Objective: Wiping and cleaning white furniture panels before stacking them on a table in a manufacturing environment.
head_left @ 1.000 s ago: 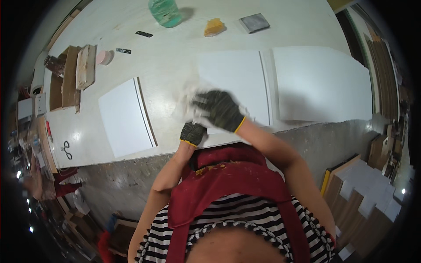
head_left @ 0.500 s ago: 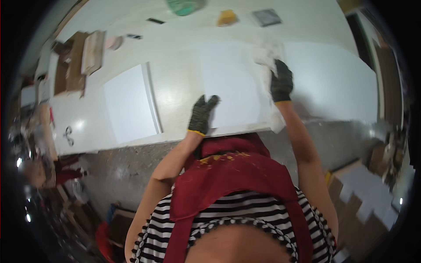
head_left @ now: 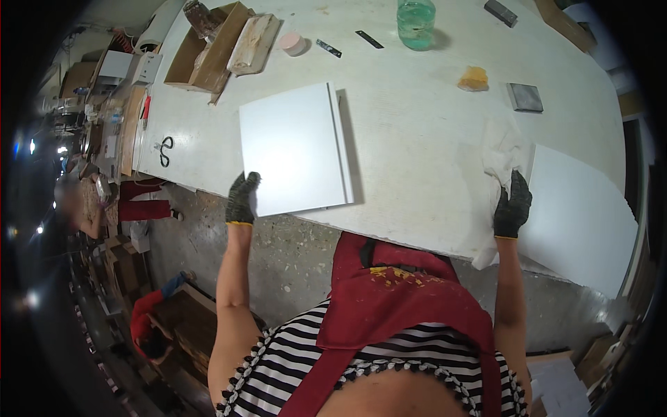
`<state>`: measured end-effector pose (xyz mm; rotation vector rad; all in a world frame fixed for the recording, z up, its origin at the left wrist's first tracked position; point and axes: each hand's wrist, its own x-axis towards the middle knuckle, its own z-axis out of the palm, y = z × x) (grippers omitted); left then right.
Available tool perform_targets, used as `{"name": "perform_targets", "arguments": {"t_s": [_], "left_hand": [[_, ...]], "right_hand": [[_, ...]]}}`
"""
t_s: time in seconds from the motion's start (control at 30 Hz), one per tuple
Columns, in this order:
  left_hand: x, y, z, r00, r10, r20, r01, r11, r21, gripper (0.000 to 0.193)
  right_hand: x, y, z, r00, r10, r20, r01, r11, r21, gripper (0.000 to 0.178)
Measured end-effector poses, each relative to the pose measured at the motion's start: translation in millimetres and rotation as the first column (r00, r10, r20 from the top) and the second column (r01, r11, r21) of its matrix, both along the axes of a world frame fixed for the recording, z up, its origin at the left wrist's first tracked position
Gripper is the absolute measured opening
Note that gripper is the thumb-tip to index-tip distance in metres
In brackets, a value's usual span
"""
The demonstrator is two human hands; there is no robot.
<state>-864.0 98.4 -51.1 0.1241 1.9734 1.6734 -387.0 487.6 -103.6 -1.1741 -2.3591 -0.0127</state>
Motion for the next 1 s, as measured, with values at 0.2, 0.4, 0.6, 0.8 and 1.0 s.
{"name": "perform_targets", "arguments": {"t_s": [0.2,0.4,0.6,0.8,1.0], "left_hand": [[-55,-10,-24,0.994,-0.104,0.025,0.106,0.988,-0.112,0.027],[-129,-67,-52,0.956,-0.283,-0.078,0.245,0.915,-0.32,0.049],[-81,-2,-37,0.603,-0.253,-0.756,-0.165,0.889,-0.428,0.057],[57,121,14,0.63,-0.251,-0.735,0.201,0.967,-0.158,0.048],[121,143,17,0.887,-0.306,-0.346,0.336,0.942,0.027,0.049]], "right_hand": [[4,-2,10,0.999,-0.037,-0.009,0.037,0.999,0.023,0.047],[-3,4,-9,0.977,0.075,-0.202,-0.097,0.99,-0.102,0.044],[80,60,90,0.997,-0.071,-0.036,0.076,0.984,0.164,0.034],[67,104,76,0.858,-0.356,0.371,0.312,0.934,0.175,0.057],[50,-53,40,0.949,0.299,0.098,-0.277,0.943,-0.186,0.041]]}}
